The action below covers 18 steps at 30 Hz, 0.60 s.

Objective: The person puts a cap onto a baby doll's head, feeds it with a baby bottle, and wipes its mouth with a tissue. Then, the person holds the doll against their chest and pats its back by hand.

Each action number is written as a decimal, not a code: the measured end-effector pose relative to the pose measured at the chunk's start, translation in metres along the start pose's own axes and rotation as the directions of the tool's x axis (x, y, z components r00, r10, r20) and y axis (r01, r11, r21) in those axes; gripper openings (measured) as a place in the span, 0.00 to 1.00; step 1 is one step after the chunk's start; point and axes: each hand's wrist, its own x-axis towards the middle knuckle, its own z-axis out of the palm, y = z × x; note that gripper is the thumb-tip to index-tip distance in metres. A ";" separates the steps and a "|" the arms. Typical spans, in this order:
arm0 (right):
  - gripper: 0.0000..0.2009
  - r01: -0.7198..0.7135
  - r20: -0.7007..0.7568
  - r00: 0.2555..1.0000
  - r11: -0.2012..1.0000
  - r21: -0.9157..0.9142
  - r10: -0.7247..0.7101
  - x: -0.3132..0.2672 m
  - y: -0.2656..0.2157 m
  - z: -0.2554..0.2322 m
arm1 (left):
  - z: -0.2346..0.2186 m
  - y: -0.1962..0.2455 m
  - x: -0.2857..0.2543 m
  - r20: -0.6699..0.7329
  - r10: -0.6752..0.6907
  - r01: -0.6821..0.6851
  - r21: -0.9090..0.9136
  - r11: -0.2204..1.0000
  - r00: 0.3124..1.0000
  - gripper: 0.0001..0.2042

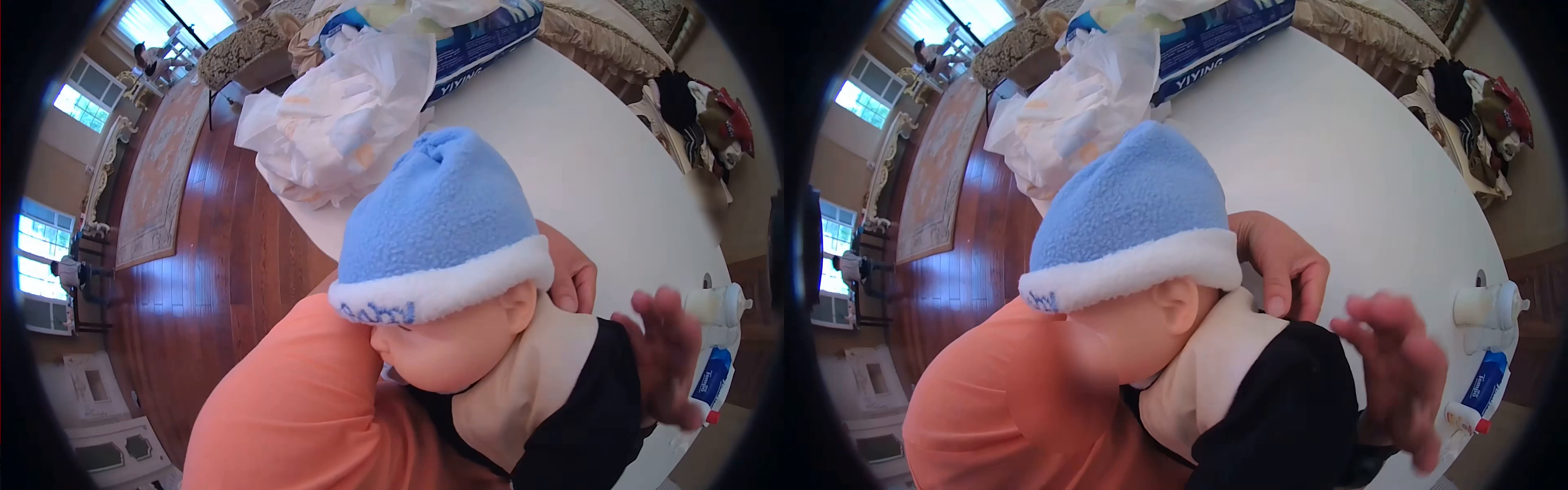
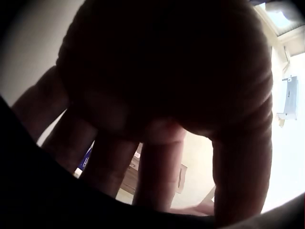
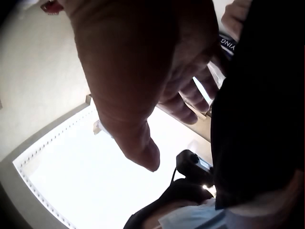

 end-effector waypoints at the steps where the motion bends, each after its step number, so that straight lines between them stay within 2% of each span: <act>1: 0.40 -0.011 0.006 1.000 1.000 0.011 0.011 -0.001 0.001 -0.008 | -0.013 -0.009 0.010 -0.013 0.006 -0.006 -0.008 1.000 1.000 0.11; 2: 0.37 -0.130 -0.067 0.989 0.991 0.003 0.130 -0.002 0.005 -0.014 | -0.036 -0.025 0.029 0.101 -0.128 0.141 -0.143 0.980 0.987 0.11; 3: 0.35 -0.250 -0.144 0.958 0.968 0.004 0.248 -0.005 0.010 -0.015 | -0.050 -0.034 0.038 0.233 -0.241 0.299 -0.260 0.918 0.942 0.13; 4: 0.35 -0.263 -0.149 0.953 0.965 0.018 0.263 -0.012 0.016 -0.012 | -0.050 -0.032 0.039 0.227 -0.242 0.301 -0.278 0.912 0.943 0.13; 5: 0.37 -0.411 -0.328 0.844 0.905 0.114 0.424 -0.022 0.020 -0.006 | -0.050 -0.030 0.040 0.189 -0.225 0.267 -0.240 0.933 0.956 0.12; 6: 0.39 -0.526 -0.474 0.673 0.818 0.233 0.568 -0.029 0.023 -0.002 | -0.049 -0.027 0.040 0.150 -0.206 0.234 -0.201 0.951 0.967 0.12; 11: 0.37 -0.581 -0.428 0.634 0.762 0.286 0.644 -0.050 0.036 0.002 | -0.042 -0.012 0.040 -0.036 -0.101 0.103 0.053 0.993 0.994 0.12; 13: 0.36 -0.596 -0.415 0.627 0.749 0.290 0.660 -0.056 0.037 0.004 | -0.043 -0.009 0.042 -0.085 -0.044 0.059 0.177 0.982 0.995 0.11; 14: 0.36 -0.605 -0.404 0.628 0.744 0.284 0.665 -0.056 0.036 0.004 | -0.056 -0.011 0.052 -0.086 -0.039 0.053 0.178 0.983 0.996 0.11; 15: 0.36 -0.613 -0.389 0.633 0.740 0.277 0.669 -0.055 0.037 0.003 | -0.075 -0.017 0.068 0.068 -0.156 0.138 0.221 0.965 0.985 0.14; 16: 0.35 -0.621 -0.372 0.637 0.735 0.272 0.675 -0.054 0.038 0.004 | -0.080 -0.018 0.072 0.210 -0.277 0.215 0.275 0.937 0.938 0.16; 18: 0.34 -0.636 -0.344 0.640 0.725 0.265 0.687 -0.054 0.040 0.005 | -0.092 -0.015 0.076 0.196 -0.262 0.205 0.269 0.941 0.945 0.16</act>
